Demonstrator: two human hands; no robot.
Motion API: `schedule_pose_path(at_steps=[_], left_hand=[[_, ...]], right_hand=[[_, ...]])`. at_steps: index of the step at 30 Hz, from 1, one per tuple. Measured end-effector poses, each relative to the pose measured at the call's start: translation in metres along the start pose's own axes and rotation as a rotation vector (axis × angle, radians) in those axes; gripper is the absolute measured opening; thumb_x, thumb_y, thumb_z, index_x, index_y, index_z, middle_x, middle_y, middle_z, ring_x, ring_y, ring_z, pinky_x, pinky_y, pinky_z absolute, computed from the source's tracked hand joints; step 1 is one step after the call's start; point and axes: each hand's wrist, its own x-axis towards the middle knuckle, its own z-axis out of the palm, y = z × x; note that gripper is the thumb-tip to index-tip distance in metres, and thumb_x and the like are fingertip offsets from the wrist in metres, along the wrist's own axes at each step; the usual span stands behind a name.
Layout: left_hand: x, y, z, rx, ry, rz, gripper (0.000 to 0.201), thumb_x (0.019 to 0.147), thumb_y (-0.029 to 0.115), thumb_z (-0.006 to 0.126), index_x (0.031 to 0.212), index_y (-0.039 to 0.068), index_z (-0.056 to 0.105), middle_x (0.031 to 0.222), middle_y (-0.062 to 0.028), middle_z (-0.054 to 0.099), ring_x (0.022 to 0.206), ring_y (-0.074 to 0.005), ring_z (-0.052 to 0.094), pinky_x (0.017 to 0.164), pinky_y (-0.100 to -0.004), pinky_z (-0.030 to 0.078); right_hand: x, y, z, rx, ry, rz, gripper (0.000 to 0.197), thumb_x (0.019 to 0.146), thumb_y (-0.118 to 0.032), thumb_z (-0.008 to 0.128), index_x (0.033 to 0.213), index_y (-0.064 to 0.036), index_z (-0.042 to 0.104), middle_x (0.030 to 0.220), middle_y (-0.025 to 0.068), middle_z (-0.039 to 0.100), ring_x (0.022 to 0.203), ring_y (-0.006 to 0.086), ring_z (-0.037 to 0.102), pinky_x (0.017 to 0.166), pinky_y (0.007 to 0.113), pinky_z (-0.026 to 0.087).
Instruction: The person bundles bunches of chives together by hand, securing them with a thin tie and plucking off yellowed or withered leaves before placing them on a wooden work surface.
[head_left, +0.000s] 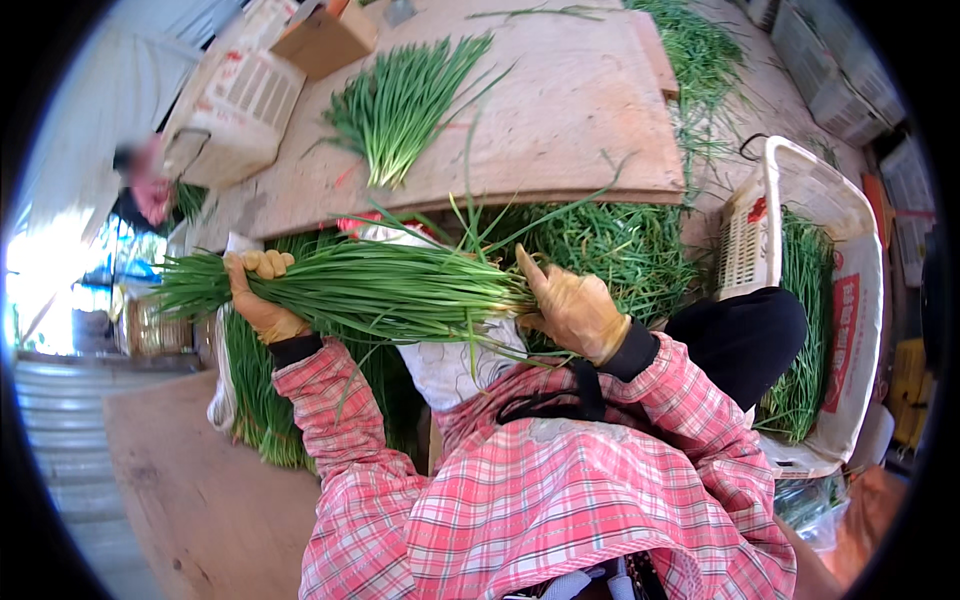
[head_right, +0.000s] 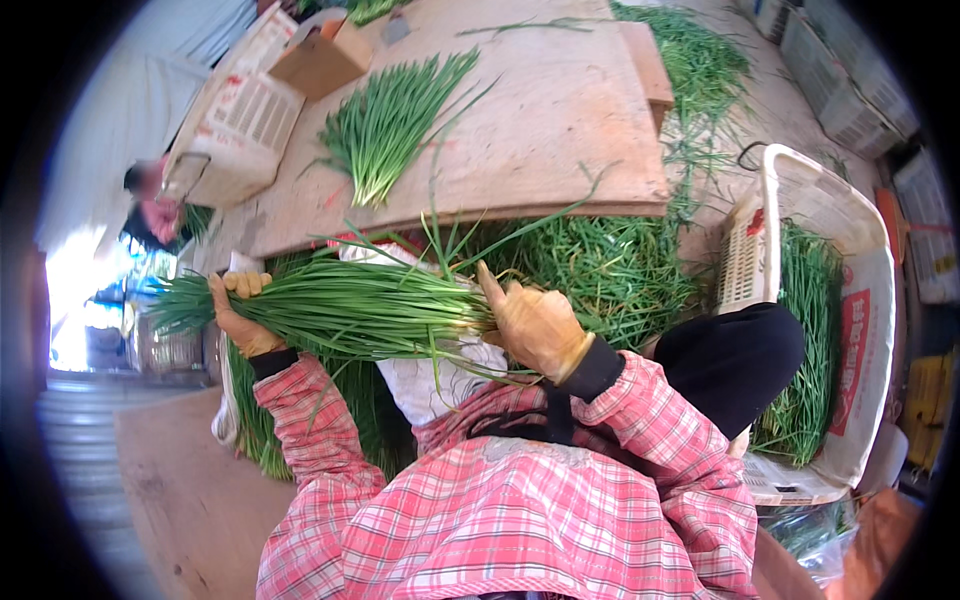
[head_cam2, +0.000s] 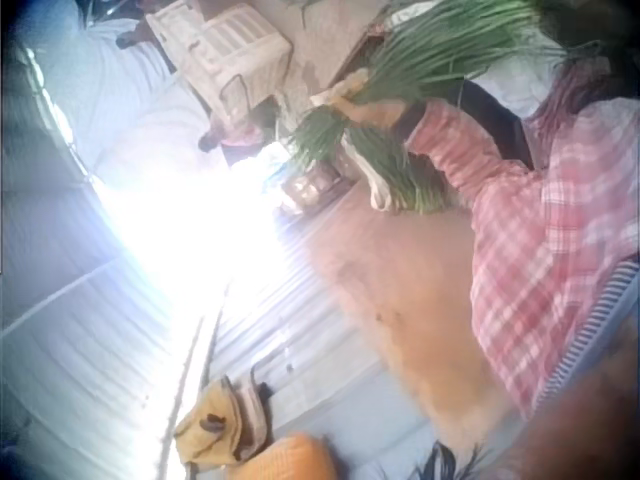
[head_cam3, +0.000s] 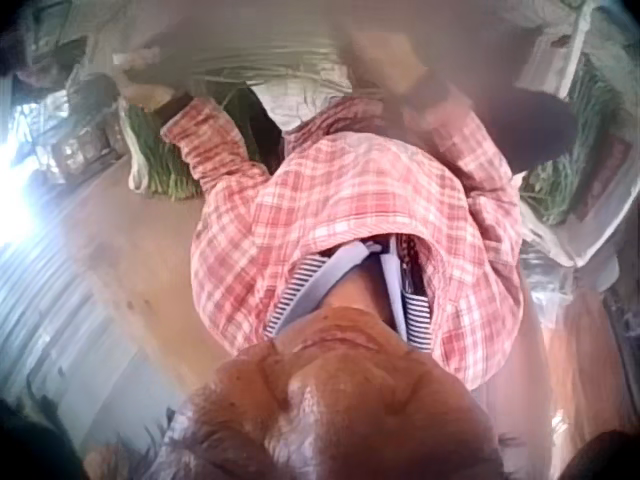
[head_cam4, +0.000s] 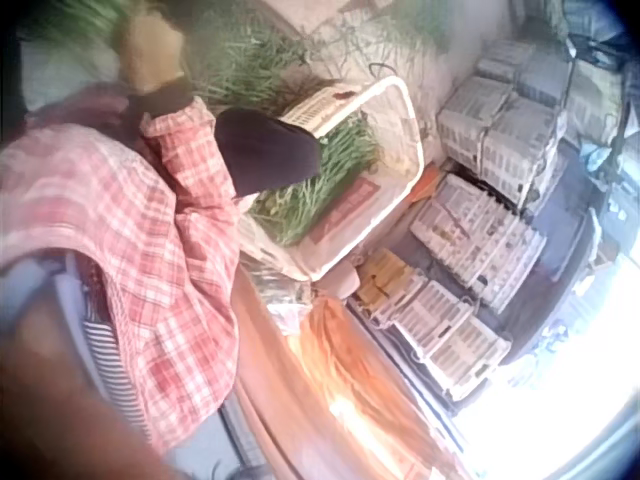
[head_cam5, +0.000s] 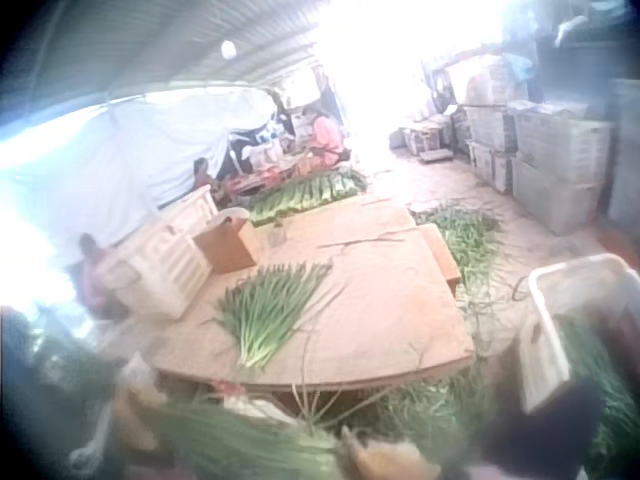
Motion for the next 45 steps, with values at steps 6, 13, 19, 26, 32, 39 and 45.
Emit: schedule_pose_path(at_steps=[6, 13, 19, 26, 32, 39, 45], left_hand=[[-0.03, -0.007, -0.132, -0.322, -0.109, 0.003, 0.042, 0.095, 0.029, 0.042, 0.057, 0.017, 0.03, 0.049, 0.0052, 0.028, 0.048, -0.0102, 0.022, 0.054, -0.0273, 0.022], [-0.046, -0.021, -0.131, -0.383, 0.018, 0.108, 0.042, 0.097, 0.031, 0.037, 0.059, 0.017, 0.03, 0.049, 0.0059, 0.028, 0.046, -0.0088, 0.024, 0.052, -0.0269, 0.024], [-0.031, -0.026, -0.098, -0.33, -0.141, 0.214, 0.041, 0.098, 0.028, 0.036, 0.059, 0.015, 0.035, 0.046, 0.0045, 0.035, 0.04, -0.0077, 0.03, 0.046, -0.0256, 0.026], [-0.052, -0.03, -0.114, -0.283, -0.15, 0.235, 0.039, 0.098, 0.026, 0.036, 0.061, 0.014, 0.036, 0.047, 0.0036, 0.036, 0.041, -0.0079, 0.029, 0.048, -0.0254, 0.026], [-0.061, -0.054, -0.115, -0.393, 0.069, 0.19, 0.039, 0.098, 0.027, 0.037, 0.061, 0.015, 0.035, 0.048, 0.0051, 0.033, 0.042, -0.0066, 0.029, 0.047, -0.0248, 0.025], [-0.069, -0.067, -0.157, -0.471, -0.013, 0.219, 0.037, 0.096, 0.029, 0.035, 0.062, 0.018, 0.027, 0.052, 0.0072, 0.024, 0.046, -0.0078, 0.024, 0.051, -0.0258, 0.023], [-0.063, -0.065, -0.143, -0.501, -0.053, 0.239, 0.038, 0.096, 0.027, 0.038, 0.06, 0.019, 0.028, 0.047, 0.0085, 0.027, 0.041, -0.0057, 0.024, 0.049, -0.0251, 0.023]], right_hand=[[-0.062, 0.057, 0.06, 0.234, 0.006, -0.064, 0.008, 0.073, -0.011, 0.056, 0.08, -0.0072, 0.055, 0.063, 0.0075, 0.055, 0.056, 0.0275, 0.059, 0.048, 0.039, 0.046], [-0.002, 0.043, 0.036, 0.377, -0.007, 0.022, 0.052, 0.08, -0.048, 0.062, 0.092, 0.0026, 0.063, 0.086, 0.0207, 0.064, 0.075, 0.0345, 0.062, 0.064, 0.04, 0.049], [0.075, -0.041, 0.048, 0.207, 0.114, -0.052, 0.039, 0.077, -0.04, 0.065, 0.071, -0.0021, 0.064, 0.073, 0.0167, 0.062, 0.069, 0.0333, 0.062, 0.063, 0.043, 0.048], [0.048, -0.017, 0.062, -0.209, 0.196, -0.068, 0.02, 0.072, -0.025, 0.066, 0.065, -0.0096, 0.056, 0.062, 0.011, 0.055, 0.057, 0.0288, 0.056, 0.052, 0.043, 0.043], [-0.021, 0.085, 0.096, -0.352, -0.014, 0.217, 0.02, 0.068, -0.024, 0.065, 0.058, -0.0105, 0.054, 0.059, 0.0091, 0.058, 0.056, 0.0262, 0.061, 0.05, 0.039, 0.047], [0.016, 0.006, -0.022, 0.016, 0.304, -0.208, 0.027, 0.07, -0.017, 0.073, 0.093, -0.0091, 0.063, 0.087, 0.0078, 0.064, 0.076, 0.0278, 0.061, 0.067, 0.04, 0.048], [0.075, -0.014, 0.026, 0.051, -0.207, -0.381, 0.088, 0.063, -0.044, 0.075, 0.135, -0.01, 0.038, 0.124, 0.0132, 0.053, 0.108, 0.0311, 0.054, 0.082, 0.038, 0.048]])
